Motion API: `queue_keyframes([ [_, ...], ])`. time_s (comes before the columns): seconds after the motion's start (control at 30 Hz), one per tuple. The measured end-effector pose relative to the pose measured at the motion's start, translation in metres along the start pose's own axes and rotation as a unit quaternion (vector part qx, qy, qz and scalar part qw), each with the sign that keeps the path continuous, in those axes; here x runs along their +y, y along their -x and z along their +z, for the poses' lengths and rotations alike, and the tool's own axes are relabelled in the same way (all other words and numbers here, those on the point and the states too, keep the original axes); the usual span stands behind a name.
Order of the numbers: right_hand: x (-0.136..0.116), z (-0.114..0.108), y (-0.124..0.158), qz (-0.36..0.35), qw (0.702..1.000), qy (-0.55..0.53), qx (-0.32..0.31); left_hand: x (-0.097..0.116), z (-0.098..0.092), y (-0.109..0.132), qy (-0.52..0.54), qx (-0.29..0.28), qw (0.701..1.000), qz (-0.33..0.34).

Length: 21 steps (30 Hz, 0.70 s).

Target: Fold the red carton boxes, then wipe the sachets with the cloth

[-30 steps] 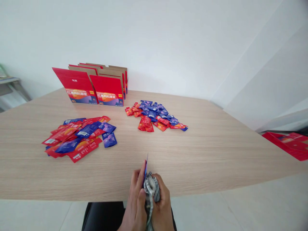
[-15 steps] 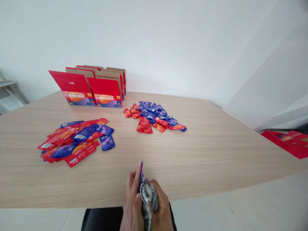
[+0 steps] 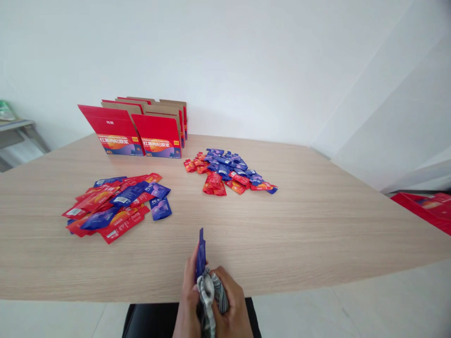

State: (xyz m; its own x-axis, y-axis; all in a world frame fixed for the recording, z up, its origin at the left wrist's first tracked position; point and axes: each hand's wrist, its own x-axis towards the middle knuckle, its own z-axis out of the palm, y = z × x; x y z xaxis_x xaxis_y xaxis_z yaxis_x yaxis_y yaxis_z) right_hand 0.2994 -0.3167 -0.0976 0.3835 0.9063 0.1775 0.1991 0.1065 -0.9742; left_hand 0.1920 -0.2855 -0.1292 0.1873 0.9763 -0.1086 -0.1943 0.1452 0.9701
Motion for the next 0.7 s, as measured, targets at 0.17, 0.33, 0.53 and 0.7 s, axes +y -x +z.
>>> queue_keyframes([
  [0.17,0.007,0.002,0.007,-0.01,0.999,-0.007,0.034,0.018,-0.026,-0.012,0.224,-0.076,0.965,-0.11],
  [0.33,0.016,-0.018,0.007,0.066,0.984,-0.005,0.168,0.03,-0.023,-0.01,0.37,-0.064,0.923,-0.082],
  [0.53,0.005,-0.036,0.0,0.064,0.988,-0.049,0.135,0.028,-0.027,-0.01,0.479,-0.038,0.874,-0.074],
  [0.7,-0.007,-0.026,0.003,-0.012,0.996,-0.039,0.075,0.023,-0.028,-0.01,0.333,0.077,0.933,-0.11],
])
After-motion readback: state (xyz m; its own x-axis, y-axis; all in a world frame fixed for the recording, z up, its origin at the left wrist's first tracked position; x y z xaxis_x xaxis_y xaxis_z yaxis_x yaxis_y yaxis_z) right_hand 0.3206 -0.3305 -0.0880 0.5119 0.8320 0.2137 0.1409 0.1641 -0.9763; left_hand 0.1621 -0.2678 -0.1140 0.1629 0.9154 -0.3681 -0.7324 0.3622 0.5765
